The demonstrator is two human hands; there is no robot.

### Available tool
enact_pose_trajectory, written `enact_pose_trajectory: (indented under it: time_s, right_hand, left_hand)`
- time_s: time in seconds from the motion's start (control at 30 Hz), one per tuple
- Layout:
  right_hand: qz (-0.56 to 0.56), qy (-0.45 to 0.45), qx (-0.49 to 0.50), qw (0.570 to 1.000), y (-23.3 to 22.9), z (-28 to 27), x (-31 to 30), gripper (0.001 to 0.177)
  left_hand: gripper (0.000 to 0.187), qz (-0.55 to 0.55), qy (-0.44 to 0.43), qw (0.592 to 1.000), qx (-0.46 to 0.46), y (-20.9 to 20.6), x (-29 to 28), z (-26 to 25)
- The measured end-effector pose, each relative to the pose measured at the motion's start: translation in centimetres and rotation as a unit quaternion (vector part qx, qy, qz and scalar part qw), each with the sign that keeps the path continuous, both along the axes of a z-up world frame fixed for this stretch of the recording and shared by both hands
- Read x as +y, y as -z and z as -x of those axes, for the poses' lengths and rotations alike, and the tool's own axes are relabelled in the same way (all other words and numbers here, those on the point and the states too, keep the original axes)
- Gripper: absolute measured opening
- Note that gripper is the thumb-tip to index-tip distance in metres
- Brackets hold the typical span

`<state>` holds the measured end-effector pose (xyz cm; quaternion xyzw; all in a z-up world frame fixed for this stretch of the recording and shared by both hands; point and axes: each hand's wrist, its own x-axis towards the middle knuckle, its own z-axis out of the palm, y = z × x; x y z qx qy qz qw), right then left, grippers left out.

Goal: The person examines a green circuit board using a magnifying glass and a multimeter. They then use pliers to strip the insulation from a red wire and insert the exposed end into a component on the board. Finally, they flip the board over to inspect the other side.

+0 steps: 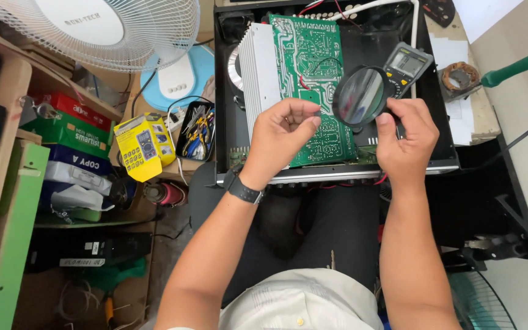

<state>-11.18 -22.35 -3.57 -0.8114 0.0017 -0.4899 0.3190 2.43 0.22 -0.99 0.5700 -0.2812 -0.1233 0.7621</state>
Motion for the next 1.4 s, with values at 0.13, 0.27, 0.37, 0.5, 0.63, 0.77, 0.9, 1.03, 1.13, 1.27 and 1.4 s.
enact_pose_trajectory:
  time_s: [0.13,0.27,0.37,0.5,0.63,0.77,0.9,1.03,1.13,1.27,1.4]
  right_hand:
    - [-0.013,-0.019,-0.019,1.000,-0.1,0.4,-0.2,0.020]
    - [-0.014,-0.027,-0.020,0.999,-0.4,0.5,0.1,0.018]
    - [-0.001,-0.029,-0.018,0.999,-0.4,0.4,0.2,0.015]
    - [0.000,-0.044,-0.028,0.999,-0.6,0.3,0.1,0.012]
    - [-0.001,-0.051,-0.030,0.998,-0.9,0.2,0.4,0.014]
    - [0.008,-0.052,-0.027,0.998,-1.0,0.4,0.8,0.012]
    - [0.031,-0.055,-0.042,0.997,-1.3,-0.1,1.2,0.014]
    - [0.051,-0.056,-0.055,0.996,-2.0,-1.3,1.7,0.014]
    - [0.074,-0.055,-0.084,0.992,-2.3,-2.3,2.1,0.015]
    - [0.115,-0.045,-0.124,0.985,-2.1,-2.4,2.3,0.024]
    - [0.124,-0.049,-0.146,0.980,-1.3,-1.9,2.0,0.029]
  left_hand:
    - [0.017,0.043,0.044,0.996,0.067,-0.7,0.5,-0.2]
    - [0.011,0.042,0.058,0.994,0.085,-0.9,0.5,-0.3]
    - [0.012,0.039,0.061,0.994,0.088,-1.4,0.5,-0.2]
    - [0.019,0.007,0.062,0.995,0.078,-0.8,0.0,-0.8]
    - [0.021,-0.030,0.056,0.997,0.047,-1.3,-0.5,-2.1]
    - [0.024,-0.060,0.036,0.998,0.009,-1.7,-0.6,-3.3]
    - [0.026,-0.055,0.037,0.998,0.001,-1.3,-1.0,-3.3]
    - [0.028,-0.054,0.020,0.998,-0.007,-1.2,-1.4,-2.5]
    - [0.021,-0.081,-0.015,0.996,-0.041,-1.4,-1.4,-2.2]
    - [0.023,-0.082,-0.033,0.995,-0.040,-1.8,-0.9,-1.8]
    - [0.025,-0.100,-0.039,0.993,-0.058,-0.8,-0.8,-1.8]
